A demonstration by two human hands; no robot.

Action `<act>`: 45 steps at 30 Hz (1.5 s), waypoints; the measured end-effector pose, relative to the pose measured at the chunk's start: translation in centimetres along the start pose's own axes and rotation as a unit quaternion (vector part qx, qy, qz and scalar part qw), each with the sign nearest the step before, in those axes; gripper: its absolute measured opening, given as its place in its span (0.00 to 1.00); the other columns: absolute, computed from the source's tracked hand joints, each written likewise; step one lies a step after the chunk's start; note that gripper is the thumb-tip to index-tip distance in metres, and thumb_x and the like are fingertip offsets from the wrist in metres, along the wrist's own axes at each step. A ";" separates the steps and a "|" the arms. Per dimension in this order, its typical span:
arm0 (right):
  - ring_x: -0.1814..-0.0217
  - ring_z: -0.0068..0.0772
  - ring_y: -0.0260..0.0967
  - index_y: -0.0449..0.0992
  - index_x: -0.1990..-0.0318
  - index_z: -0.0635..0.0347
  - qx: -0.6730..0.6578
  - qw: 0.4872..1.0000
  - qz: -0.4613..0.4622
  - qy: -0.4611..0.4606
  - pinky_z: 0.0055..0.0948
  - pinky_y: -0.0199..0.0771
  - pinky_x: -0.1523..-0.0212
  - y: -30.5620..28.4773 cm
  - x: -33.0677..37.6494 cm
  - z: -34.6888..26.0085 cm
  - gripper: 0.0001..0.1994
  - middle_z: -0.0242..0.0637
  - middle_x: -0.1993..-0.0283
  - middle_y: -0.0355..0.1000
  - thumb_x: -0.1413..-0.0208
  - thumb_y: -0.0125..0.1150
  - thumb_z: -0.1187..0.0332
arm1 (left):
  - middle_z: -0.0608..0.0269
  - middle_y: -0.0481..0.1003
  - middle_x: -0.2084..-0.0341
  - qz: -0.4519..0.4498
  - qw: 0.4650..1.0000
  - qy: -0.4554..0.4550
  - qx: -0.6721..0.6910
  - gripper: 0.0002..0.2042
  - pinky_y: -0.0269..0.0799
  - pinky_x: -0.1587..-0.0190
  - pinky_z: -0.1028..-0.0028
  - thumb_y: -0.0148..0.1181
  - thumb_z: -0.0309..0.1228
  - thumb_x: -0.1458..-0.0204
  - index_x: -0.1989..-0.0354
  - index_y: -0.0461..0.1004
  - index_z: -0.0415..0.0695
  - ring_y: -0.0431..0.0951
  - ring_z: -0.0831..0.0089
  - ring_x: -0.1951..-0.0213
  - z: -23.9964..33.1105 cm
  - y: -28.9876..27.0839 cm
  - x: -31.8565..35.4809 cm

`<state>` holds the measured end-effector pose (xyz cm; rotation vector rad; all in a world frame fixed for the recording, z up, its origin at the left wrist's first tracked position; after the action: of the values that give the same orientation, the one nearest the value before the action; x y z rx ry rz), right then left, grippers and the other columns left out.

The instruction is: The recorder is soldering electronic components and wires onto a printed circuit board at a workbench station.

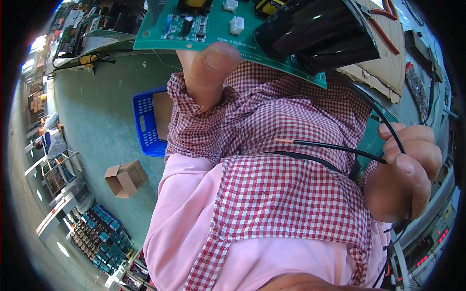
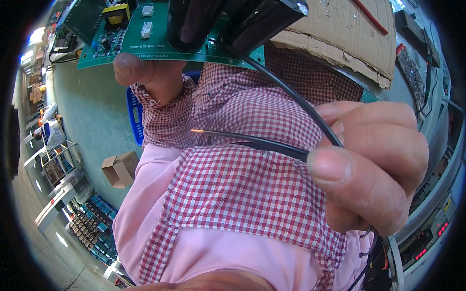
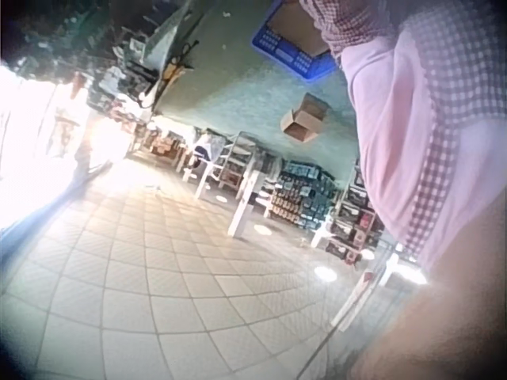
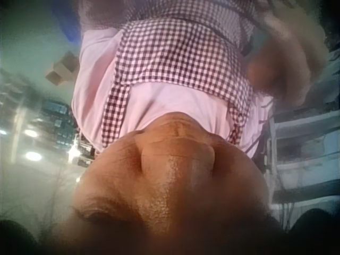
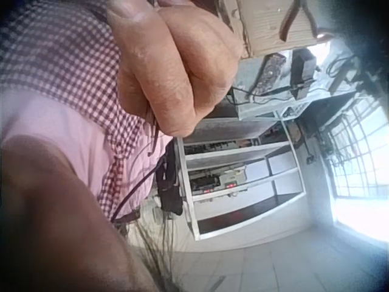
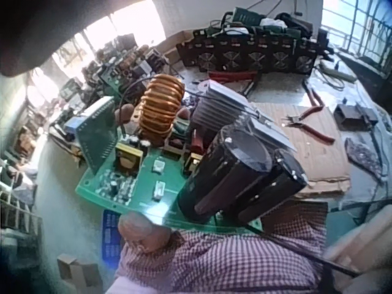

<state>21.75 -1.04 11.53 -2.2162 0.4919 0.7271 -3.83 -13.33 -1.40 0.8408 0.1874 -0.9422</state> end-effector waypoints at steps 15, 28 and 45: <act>0.70 0.35 0.63 0.67 0.52 0.63 0.022 0.999 0.000 -0.028 0.36 0.76 0.67 0.9 -0.1 0.3 0.12 0.45 0.67 0.64 0.40 0.43 0.69 | 0.63 0.71 0.63 0.014 0.999 -0.014 -0.032 0.26 0.72 0.64 0.76 0.71 0.34 0.58 0.52 0.66 0.39 0.74 0.73 0.65 0.1 -2.6 1.5; 0.69 0.35 0.63 0.68 0.52 0.63 0.010 1.000 -0.013 -0.009 0.37 0.75 0.65 0.7 -0.3 0.3 0.12 0.44 0.67 0.64 0.39 0.42 0.69 | 0.62 0.72 0.66 0.047 0.987 -0.070 -0.133 0.14 0.73 0.66 0.76 0.59 0.28 0.48 0.56 0.67 0.37 0.74 0.74 0.68 -2.3 -7.2 3.8; 0.71 0.34 0.60 0.68 0.52 0.64 -0.019 1.000 0.004 -0.009 0.39 0.74 0.68 0.6 -0.5 0.1 0.12 0.44 0.69 0.63 0.39 0.42 0.70 | 0.64 0.70 0.65 0.111 0.968 -0.107 -0.196 0.11 0.72 0.65 0.81 0.43 0.31 0.39 0.53 0.63 0.38 0.73 0.79 0.68 -3.5 -11.8 7.8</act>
<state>21.03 -1.37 11.45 -2.2411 0.4829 0.7666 -7.60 -19.43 -14.02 0.3822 0.0846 -0.7453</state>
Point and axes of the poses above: each hand's wrist, its own x-axis away from the middle knuckle, its own y-axis out of the palm, z = x × y, the point moved 2 cm from there along -x, towards the middle knuckle
